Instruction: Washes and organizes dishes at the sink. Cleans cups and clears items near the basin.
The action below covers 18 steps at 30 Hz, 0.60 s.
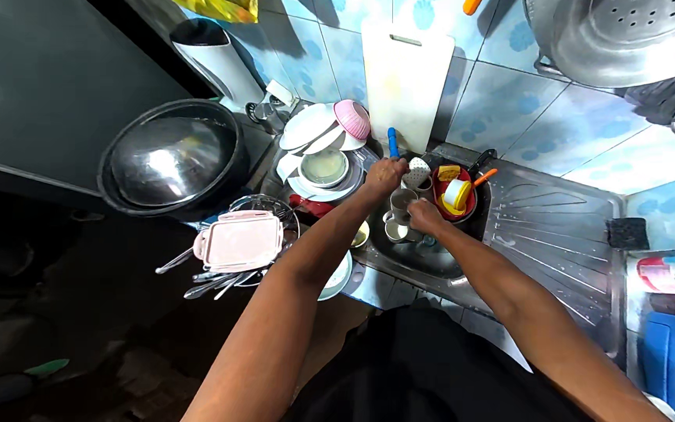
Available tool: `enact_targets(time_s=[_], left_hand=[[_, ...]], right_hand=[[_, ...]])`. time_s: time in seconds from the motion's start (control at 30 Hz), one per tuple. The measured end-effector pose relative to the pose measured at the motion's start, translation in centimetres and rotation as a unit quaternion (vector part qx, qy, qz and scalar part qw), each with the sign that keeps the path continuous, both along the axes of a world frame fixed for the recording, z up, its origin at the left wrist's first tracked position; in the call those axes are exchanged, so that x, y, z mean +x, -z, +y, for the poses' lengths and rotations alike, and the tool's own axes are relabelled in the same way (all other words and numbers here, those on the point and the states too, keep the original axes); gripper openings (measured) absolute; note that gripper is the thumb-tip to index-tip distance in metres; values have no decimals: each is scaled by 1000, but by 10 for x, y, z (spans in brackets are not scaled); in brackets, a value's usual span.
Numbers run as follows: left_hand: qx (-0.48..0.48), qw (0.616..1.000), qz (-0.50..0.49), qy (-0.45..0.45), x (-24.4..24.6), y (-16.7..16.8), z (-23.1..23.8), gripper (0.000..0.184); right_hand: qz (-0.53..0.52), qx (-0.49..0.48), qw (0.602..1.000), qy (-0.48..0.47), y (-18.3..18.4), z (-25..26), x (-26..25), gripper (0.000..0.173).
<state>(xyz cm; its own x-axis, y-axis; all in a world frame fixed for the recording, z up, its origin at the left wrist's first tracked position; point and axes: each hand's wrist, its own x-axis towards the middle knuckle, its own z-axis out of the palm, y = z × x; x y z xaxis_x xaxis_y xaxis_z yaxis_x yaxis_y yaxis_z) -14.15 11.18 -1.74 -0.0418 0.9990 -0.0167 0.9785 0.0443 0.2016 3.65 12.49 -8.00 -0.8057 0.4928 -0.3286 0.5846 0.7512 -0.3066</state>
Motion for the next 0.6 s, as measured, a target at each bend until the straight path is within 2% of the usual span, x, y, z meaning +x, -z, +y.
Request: enact_targets(time_s=[0.1,0.23,0.3,0.4,0.47,0.6], left_hand=[[-36,999,5,-9,2,-12,1,31],[-73,996,27,-33,12,-31,-1,27],[-84,995,32,-38,17,-38,-1,27],[-81,996,8,-27,22,-36,-2,26],[-78,997,-16,-13,21,-33,-2,24],[-32,996,-43,66,2,-17,0,20]], right_hand=[[-17,-19,999,24,0,3,-8,30],[92,-22,995,30,18,11,-9,25],[109,-12,994,22,23,14,-9,24],[99,-9,995,13,28,14,-8,29],[91,-16,996,9,26,12,-7,25],[22,-37,999,17,5,1,1,26]])
